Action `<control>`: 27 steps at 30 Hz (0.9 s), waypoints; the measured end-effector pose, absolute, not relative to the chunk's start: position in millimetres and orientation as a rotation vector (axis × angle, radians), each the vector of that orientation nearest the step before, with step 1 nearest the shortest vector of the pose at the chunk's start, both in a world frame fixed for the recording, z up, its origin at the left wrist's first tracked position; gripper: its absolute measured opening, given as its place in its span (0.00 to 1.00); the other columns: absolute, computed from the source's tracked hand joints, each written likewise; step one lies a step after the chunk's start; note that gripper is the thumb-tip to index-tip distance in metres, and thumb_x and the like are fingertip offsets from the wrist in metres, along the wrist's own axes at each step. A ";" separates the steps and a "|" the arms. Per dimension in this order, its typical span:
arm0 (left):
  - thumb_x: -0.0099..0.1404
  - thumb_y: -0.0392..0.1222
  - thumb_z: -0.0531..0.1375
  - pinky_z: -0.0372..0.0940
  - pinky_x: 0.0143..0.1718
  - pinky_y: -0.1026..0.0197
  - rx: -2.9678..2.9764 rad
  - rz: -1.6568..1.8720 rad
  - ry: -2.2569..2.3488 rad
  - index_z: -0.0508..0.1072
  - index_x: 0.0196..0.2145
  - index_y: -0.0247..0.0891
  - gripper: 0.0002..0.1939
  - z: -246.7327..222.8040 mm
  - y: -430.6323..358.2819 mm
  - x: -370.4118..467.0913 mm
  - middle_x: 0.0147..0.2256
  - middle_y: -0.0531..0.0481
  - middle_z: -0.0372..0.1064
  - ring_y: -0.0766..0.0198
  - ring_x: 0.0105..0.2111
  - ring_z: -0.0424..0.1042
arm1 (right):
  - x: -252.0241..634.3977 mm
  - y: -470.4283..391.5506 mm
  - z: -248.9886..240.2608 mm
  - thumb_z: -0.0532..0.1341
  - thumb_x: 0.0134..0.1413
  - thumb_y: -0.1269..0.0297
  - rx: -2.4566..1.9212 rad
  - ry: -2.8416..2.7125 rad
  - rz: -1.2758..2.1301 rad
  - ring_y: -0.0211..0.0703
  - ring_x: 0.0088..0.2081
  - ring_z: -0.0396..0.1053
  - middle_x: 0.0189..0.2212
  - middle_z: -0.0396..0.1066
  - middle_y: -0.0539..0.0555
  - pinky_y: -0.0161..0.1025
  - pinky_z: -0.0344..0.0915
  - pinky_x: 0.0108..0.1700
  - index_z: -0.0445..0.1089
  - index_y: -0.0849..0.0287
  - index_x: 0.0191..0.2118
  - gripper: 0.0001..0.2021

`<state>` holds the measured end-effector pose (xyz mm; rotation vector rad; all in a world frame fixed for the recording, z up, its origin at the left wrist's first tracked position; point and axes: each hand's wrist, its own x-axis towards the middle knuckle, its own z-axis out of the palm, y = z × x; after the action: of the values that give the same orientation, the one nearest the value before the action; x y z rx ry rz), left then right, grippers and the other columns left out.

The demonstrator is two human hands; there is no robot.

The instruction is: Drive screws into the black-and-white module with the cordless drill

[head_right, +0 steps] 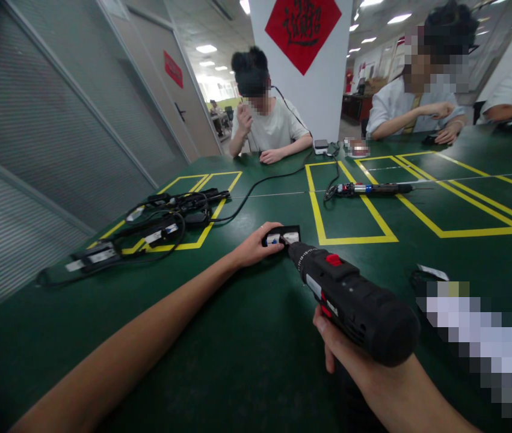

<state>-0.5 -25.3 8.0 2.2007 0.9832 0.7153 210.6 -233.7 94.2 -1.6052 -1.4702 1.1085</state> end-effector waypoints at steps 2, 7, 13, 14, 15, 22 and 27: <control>0.58 0.48 0.59 0.59 0.54 0.51 2.196 0.713 0.989 0.61 0.55 0.39 0.28 8.0 -25.5 -0.5 0.52 0.43 0.61 0.55 0.50 0.64 | 210.1 -233.4 94.1 0.56 0.53 0.55 -1.606 -1.486 1.092 0.41 0.20 0.70 0.14 0.68 0.45 0.38 0.68 0.34 0.66 0.53 0.28 0.09; 0.58 0.48 0.59 0.60 0.53 0.52 2.204 0.708 0.981 0.61 0.55 0.39 0.28 7.5 -24.6 -1.3 0.52 0.43 0.61 0.56 0.50 0.64 | 210.3 -232.7 91.3 0.57 0.51 0.55 -1.606 -1.453 1.057 0.41 0.19 0.69 0.12 0.68 0.45 0.38 0.68 0.32 0.68 0.52 0.27 0.09; 0.58 0.49 0.59 0.60 0.53 0.53 2.218 0.714 0.978 0.60 0.55 0.39 0.28 5.4 -23.3 -1.8 0.51 0.44 0.61 0.57 0.50 0.64 | 215.7 -230.2 87.5 0.55 0.53 0.55 -1.596 -1.521 1.081 0.43 0.20 0.73 0.15 0.72 0.47 0.38 0.69 0.31 0.68 0.53 0.29 0.10; 0.58 0.49 0.59 0.60 0.53 0.52 2.216 0.713 0.980 0.60 0.55 0.39 0.28 5.2 -23.4 -1.6 0.51 0.44 0.61 0.56 0.50 0.64 | 216.3 -230.1 87.3 0.55 0.53 0.55 -1.594 -1.534 1.072 0.43 0.21 0.73 0.15 0.73 0.47 0.38 0.69 0.31 0.69 0.53 0.29 0.10; 0.58 0.49 0.58 0.60 0.53 0.52 2.214 0.711 0.981 0.60 0.55 0.40 0.28 5.1 -23.7 -1.3 0.51 0.44 0.62 0.56 0.50 0.64 | 216.6 -230.3 87.3 0.55 0.54 0.55 -1.589 -1.553 1.070 0.43 0.21 0.73 0.15 0.73 0.48 0.38 0.68 0.30 0.69 0.53 0.29 0.10; 0.59 0.49 0.58 0.60 0.53 0.53 2.208 0.701 0.989 0.60 0.55 0.39 0.28 6.6 -24.9 -1.0 0.52 0.43 0.61 0.57 0.50 0.64 | 213.0 -234.0 90.2 0.56 0.53 0.55 -1.618 -1.465 1.074 0.43 0.21 0.73 0.15 0.71 0.46 0.38 0.69 0.31 0.68 0.52 0.29 0.09; 0.59 0.49 0.58 0.60 0.53 0.54 2.220 0.724 0.966 0.60 0.55 0.39 0.28 4.6 -23.5 -1.8 0.52 0.44 0.61 0.57 0.50 0.64 | 215.1 -231.0 89.0 0.56 0.53 0.55 -1.583 -1.480 1.150 0.42 0.19 0.72 0.16 0.73 0.47 0.37 0.69 0.29 0.68 0.54 0.30 0.09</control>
<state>-1.8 -23.5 4.6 2.2200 0.9661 0.7242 215.1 -231.0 89.0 -1.5827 -1.4798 1.1500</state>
